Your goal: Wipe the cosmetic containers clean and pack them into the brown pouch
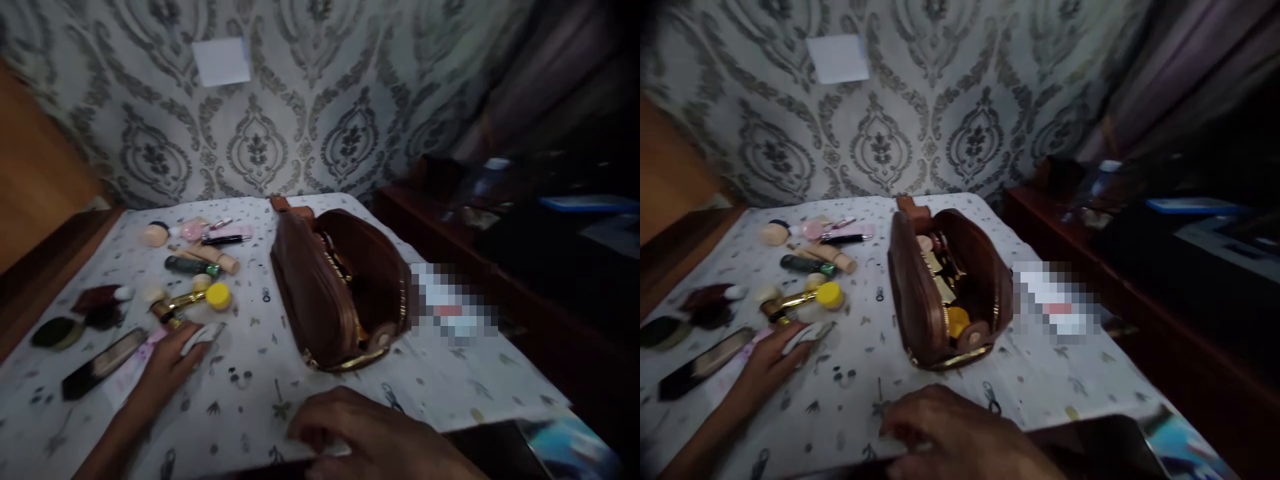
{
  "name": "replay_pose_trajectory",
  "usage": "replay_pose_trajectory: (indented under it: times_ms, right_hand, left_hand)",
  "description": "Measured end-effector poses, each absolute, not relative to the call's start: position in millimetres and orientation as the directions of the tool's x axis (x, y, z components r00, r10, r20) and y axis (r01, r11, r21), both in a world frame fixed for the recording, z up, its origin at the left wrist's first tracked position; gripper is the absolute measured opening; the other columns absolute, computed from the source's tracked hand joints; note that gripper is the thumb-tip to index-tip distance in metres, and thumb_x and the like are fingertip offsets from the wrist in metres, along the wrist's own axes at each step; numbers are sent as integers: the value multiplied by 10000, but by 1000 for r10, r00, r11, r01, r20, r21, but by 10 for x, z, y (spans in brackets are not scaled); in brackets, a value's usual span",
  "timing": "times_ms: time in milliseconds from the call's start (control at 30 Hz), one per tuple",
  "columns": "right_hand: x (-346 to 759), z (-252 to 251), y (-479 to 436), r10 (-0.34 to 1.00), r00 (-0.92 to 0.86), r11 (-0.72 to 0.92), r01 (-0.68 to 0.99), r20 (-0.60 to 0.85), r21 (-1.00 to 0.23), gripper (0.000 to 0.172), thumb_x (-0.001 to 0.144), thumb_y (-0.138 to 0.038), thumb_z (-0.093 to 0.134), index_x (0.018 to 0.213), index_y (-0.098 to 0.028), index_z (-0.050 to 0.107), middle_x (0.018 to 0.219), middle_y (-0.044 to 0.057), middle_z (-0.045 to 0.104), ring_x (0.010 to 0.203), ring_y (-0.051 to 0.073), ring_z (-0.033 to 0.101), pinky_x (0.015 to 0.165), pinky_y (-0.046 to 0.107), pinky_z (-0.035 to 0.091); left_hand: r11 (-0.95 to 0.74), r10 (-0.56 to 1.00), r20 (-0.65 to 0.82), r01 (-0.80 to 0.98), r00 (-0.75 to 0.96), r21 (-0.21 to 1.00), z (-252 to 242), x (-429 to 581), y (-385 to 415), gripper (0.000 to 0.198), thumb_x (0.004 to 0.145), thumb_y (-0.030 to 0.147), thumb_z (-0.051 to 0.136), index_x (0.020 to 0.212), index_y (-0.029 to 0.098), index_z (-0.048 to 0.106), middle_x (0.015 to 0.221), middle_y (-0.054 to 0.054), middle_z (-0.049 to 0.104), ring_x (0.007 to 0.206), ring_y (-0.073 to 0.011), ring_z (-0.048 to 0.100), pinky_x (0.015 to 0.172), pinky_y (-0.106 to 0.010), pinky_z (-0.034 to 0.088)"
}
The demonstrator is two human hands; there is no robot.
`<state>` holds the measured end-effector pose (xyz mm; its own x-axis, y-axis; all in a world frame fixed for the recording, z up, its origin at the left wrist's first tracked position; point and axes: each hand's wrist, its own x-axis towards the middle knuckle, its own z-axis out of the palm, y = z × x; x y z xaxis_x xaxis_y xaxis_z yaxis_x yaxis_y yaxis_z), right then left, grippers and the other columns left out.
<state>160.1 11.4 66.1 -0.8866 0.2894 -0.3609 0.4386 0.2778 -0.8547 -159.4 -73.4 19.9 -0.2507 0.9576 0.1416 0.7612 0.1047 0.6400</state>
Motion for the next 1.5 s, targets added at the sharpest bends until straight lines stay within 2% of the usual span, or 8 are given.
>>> replay_pose_trajectory:
  times_ms: [167,367,467,600,767,1167,1333,1500]
  right_hand:
    - [960,471,80,373,-916,450,315,-144,-836,310,893,-332,573,1181,-260,662,1127,67,697,1079,211,627,982,308,465]
    - [176,391,60,483,-849,583,132,212,-802,273,851,-183,537,1100,-188,649,1013,87,693,929,211,644,881,340,504]
    - [-63,266,140,560,-762,556,55,325,-829,257,867,-198,500,1076,-185,649,991,87,695,864,202,645,799,334,515]
    - [-177,22,313,672,-697,361,12,251,-933,235,864,-301,506,996,-175,655,819,54,685,714,183,633,646,291,494]
    - [-171,-142,430,710,-690,124,-72,139,-990,269,803,-413,583,920,-178,642,693,22,635,587,162,570,538,264,439]
    - [-179,-120,438,689,-722,9,-80,64,-997,315,715,-435,688,890,-174,667,659,28,652,551,154,548,506,260,409]
    - [-175,-114,412,694,-720,-28,-58,22,-998,338,686,-448,706,877,-171,672,661,23,650,541,143,544,479,243,398]
    - [-181,-120,408,695,-717,2,-69,51,-998,300,714,-415,671,873,-160,668,659,18,644,547,135,545,485,236,389]
  left_hand:
    - [37,969,171,782,-181,622,195,-1570,-779,277,917,372,480,924,178,679,931,-71,694,878,-204,639,811,-308,509]
    - [-31,965,230,812,-128,583,110,-1570,-818,189,944,269,477,1004,189,637,996,-75,664,986,-227,605,902,-354,486]
    - [-53,962,248,810,-116,584,86,-1585,-814,170,952,257,469,1008,200,619,1002,-70,648,971,-220,598,885,-350,487]
    - [-48,964,241,815,-114,578,113,-1585,-817,156,971,289,472,929,203,595,931,-44,619,904,-192,590,835,-313,479]
    - [-42,963,246,836,-113,547,161,-1569,-820,172,964,296,492,846,195,565,884,-38,612,867,-189,581,794,-302,464]
    - [-69,913,366,814,-181,577,212,-1572,-855,188,935,268,495,764,221,555,817,-27,618,789,-183,596,716,-327,500]
    - [324,793,389,865,-470,384,509,-2110,-840,239,954,335,436,807,213,578,847,-51,648,811,-207,620,733,-339,515]
    - [550,706,366,795,-607,257,783,-3010,-851,255,939,279,369,924,154,591,1048,-138,634,1052,-274,588,934,-401,457]
